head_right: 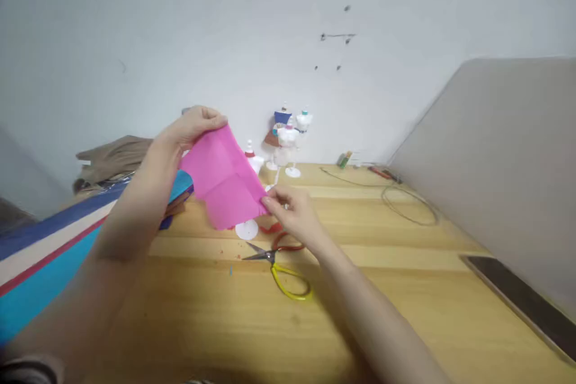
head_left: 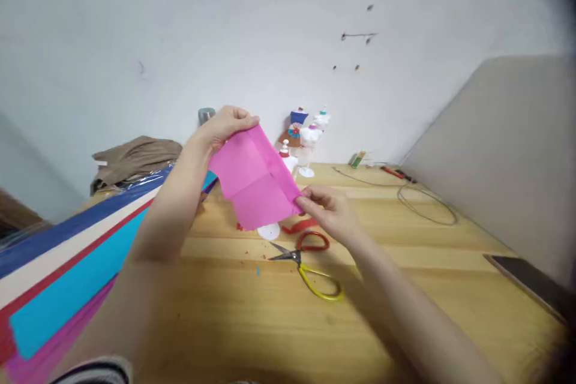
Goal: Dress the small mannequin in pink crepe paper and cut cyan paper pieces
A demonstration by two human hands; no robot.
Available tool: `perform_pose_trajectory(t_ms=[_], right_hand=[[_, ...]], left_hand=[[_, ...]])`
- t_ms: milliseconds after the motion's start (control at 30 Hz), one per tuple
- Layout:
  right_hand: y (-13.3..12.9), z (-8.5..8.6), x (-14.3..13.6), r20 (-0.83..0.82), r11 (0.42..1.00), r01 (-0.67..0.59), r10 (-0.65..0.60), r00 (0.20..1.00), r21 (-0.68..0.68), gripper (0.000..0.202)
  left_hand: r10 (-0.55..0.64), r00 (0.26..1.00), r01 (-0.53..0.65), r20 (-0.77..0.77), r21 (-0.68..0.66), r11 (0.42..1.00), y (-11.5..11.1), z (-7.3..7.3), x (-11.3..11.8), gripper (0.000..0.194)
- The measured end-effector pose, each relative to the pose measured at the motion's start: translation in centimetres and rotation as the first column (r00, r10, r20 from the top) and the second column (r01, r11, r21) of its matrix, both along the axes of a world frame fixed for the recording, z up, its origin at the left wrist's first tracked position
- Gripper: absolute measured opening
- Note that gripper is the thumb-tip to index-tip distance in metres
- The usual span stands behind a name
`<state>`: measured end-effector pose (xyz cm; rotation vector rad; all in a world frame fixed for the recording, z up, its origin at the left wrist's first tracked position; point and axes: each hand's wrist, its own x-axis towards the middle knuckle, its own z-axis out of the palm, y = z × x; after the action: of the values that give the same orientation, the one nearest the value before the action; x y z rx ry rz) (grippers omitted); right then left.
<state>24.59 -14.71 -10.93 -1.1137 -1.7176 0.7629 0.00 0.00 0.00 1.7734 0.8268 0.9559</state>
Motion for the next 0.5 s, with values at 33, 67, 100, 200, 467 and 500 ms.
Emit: perform_pose_trajectory(t_ms=[33,67,100,200,467,500], right_hand=[[0.3,-0.2,0.0,0.001,1.000,0.009,-0.009,1.000,0.004,0.033],[0.5,-0.3,0.0,0.004,1.000,0.017,-0.017,1.000,0.009,0.033],[0.7,-0.5,-0.1,0.008,1.000,0.024,-0.024,1.000,0.014,0.033],[1.2,-0.8,-0.1,0.026,0.998,0.043,-0.044,0.999,0.037,0.032],[1.7,-1.5,-0.4,0.085,0.991,0.077,-0.086,0.993,0.107,0.027],[1.8,-1.6,-0.4,0.080,0.992,0.073,-0.081,0.994,0.102,0.026]], left_hand=[[-0.020,1.000,0.020,-0.003,-0.025,0.999,0.3,-0.4,0.1,0.053],[-0.042,0.999,0.042,-0.004,-0.049,0.998,0.6,-0.9,0.3,0.053],[-0.065,0.998,0.064,-0.004,-0.071,0.995,0.8,-1.3,0.5,0.052],[-0.141,0.990,0.140,0.007,-0.132,0.981,1.3,-2.4,1.2,0.052],[-0.343,0.939,0.337,-0.012,-0.152,0.929,1.1,-5.2,4.3,0.045],[-0.328,0.945,0.321,-0.025,-0.139,0.937,0.9,-5.6,4.5,0.043]])
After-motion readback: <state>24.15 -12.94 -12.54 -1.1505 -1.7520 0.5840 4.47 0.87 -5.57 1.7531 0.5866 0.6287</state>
